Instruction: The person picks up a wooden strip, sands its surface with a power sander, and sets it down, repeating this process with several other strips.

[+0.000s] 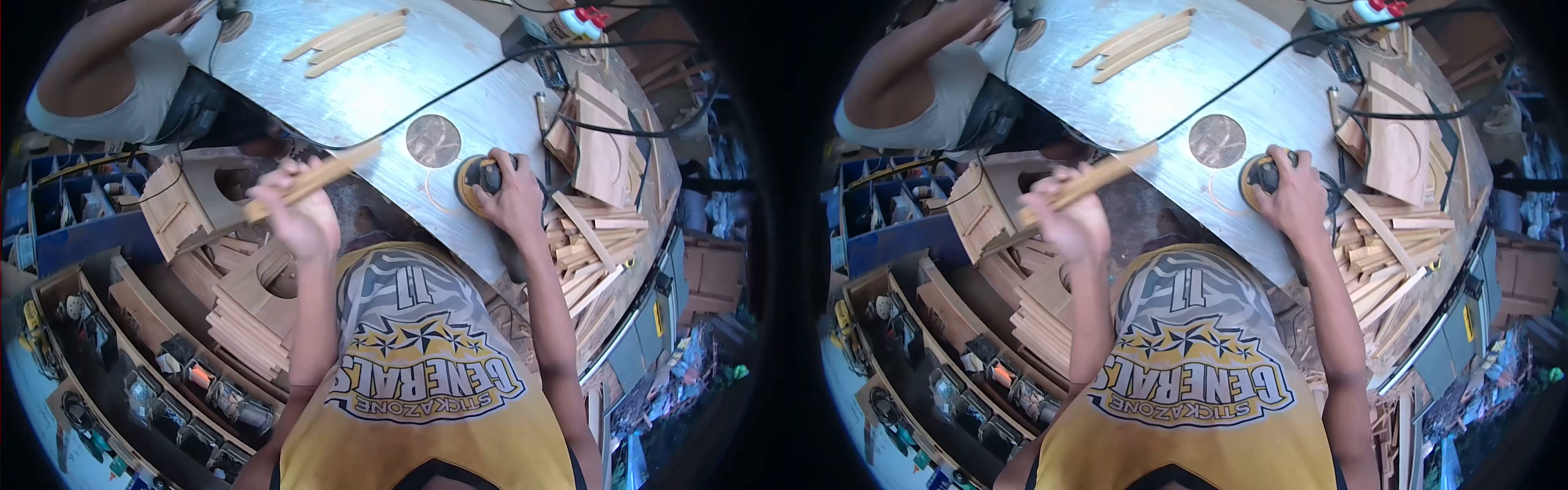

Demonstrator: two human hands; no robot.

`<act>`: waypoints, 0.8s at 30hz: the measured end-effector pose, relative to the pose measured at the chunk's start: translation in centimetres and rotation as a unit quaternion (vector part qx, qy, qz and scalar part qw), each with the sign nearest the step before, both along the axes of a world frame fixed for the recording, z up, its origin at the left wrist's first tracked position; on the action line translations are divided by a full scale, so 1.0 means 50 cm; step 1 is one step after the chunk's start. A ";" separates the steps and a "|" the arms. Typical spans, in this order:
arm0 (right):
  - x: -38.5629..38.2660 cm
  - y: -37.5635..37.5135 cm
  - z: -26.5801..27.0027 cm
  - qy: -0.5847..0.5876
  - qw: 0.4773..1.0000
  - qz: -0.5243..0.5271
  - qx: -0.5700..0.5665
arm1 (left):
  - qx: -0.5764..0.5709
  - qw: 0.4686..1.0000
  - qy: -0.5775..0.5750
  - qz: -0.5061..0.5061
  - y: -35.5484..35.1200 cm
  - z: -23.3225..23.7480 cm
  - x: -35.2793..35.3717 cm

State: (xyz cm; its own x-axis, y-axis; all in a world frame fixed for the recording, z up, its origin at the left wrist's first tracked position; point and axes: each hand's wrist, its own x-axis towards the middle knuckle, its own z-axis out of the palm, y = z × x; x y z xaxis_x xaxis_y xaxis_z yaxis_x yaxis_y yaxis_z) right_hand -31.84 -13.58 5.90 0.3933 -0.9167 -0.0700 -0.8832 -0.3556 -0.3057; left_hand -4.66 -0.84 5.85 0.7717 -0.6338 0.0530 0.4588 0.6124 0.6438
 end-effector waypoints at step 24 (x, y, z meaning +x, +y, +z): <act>-0.008 -0.047 -0.002 0.037 0.999 -0.023 -0.016 | 0.531 0.618 -0.482 -0.324 0.168 -0.128 -0.065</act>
